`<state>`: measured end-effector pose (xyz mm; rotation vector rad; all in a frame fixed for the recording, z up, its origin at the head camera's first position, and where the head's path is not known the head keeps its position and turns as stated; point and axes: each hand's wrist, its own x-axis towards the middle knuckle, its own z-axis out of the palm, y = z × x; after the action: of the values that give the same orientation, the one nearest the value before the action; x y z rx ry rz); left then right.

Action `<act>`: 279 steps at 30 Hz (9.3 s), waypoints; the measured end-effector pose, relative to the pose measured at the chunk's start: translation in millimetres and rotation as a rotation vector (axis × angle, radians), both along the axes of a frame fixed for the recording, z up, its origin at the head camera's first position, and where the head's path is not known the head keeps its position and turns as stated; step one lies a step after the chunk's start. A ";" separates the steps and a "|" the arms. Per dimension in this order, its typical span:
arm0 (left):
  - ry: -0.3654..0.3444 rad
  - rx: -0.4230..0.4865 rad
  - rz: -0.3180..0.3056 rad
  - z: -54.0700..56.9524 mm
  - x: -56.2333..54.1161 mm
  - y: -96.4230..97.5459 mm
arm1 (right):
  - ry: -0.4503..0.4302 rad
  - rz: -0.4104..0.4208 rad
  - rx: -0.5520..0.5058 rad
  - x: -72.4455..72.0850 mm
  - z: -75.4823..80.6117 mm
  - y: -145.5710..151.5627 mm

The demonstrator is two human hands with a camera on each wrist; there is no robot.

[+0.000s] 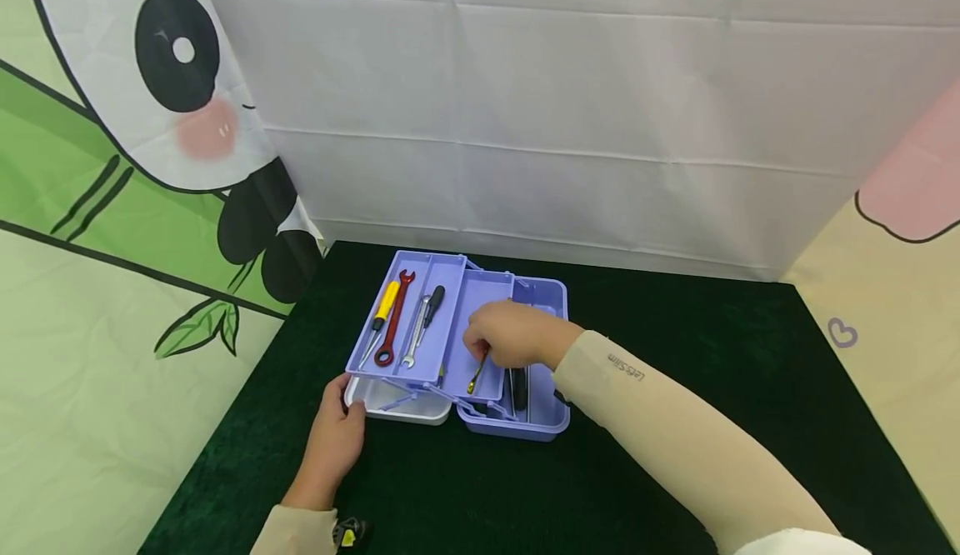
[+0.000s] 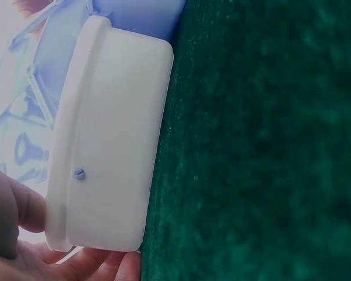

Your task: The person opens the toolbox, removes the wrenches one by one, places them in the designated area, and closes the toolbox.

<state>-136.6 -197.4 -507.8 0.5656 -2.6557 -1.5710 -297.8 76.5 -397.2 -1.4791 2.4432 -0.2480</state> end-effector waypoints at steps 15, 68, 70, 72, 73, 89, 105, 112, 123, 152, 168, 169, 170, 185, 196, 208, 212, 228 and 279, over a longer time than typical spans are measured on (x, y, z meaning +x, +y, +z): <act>-0.003 -0.001 0.005 1.8 -0.6 1.7 | -0.074 -0.089 -0.035 3.5 6.1 32.7; -0.037 -0.068 -0.025 1.5 0.4 2.4 | -0.664 -1.009 -0.878 15.7 -85.5 174.0; -0.039 -0.071 -0.026 1.8 0.5 2.5 | -0.674 -1.030 -0.872 14.7 -92.5 173.0; -0.040 -0.072 -0.025 2.3 0.8 2.7 | -0.685 -1.046 -0.858 13.9 -99.9 171.7; -0.039 -0.072 -0.025 2.5 0.9 2.8 | -0.691 -1.056 -0.854 13.7 -103.5 170.9; -0.032 -0.071 -0.035 4.1 2.0 2.4 | -0.730 -1.123 -0.796 9.6 -135.5 162.1; -0.022 -0.066 -0.037 2.3 1.7 0.5 | -0.665 -1.198 -0.620 3.8 -123.4 156.3; -0.013 -0.089 -0.039 1.3 -0.5 1.2 | -0.612 -1.212 -0.470 -2.2 -119.3 151.8; -0.022 -0.079 -0.024 0.6 -0.1 2.0 | -0.513 -1.236 -0.285 -0.3 -108.5 141.1; -0.014 -0.076 -0.023 0.3 3.1 1.0 | -0.222 -1.066 -0.392 -13.6 -42.6 144.3; -0.018 -0.077 -0.017 0.0 0.9 1.5 | -0.039 -0.621 -0.501 -0.2 -3.2 70.7; -0.019 -0.077 -0.017 0.0 0.8 1.5 | -0.036 -0.595 -0.500 1.0 -0.3 66.1; -0.019 -0.078 -0.016 0.0 0.6 1.5 | -0.030 -0.569 -0.499 2.0 2.5 61.5; -0.016 -0.081 -0.012 -2.8 -0.3 0.7 | 0.109 -0.214 -0.361 16.2 22.8 -1.5; -0.004 -0.082 -0.011 -2.1 -0.3 2.1 | 0.132 -0.088 -0.324 21.7 21.4 -32.0; -0.013 -0.080 -0.022 -0.1 0.5 2.9 | 0.131 -0.049 -0.293 20.9 15.2 -55.5; 0.000 -0.074 -0.025 -0.1 0.6 2.0 | 0.138 -0.041 -0.282 21.6 9.5 -62.0; 0.018 -0.078 -0.032 -1.7 -0.3 2.3 | 0.197 -0.017 -0.210 19.5 -6.1 -70.5; -0.027 -0.075 -0.029 1.2 -0.2 5.0 | 0.134 0.067 -0.092 5.1 -14.6 -81.2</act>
<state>-136.7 -192.4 -506.6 0.5525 -2.7414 -1.4731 -292.7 -4.6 -411.8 -1.6627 2.5108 -0.2581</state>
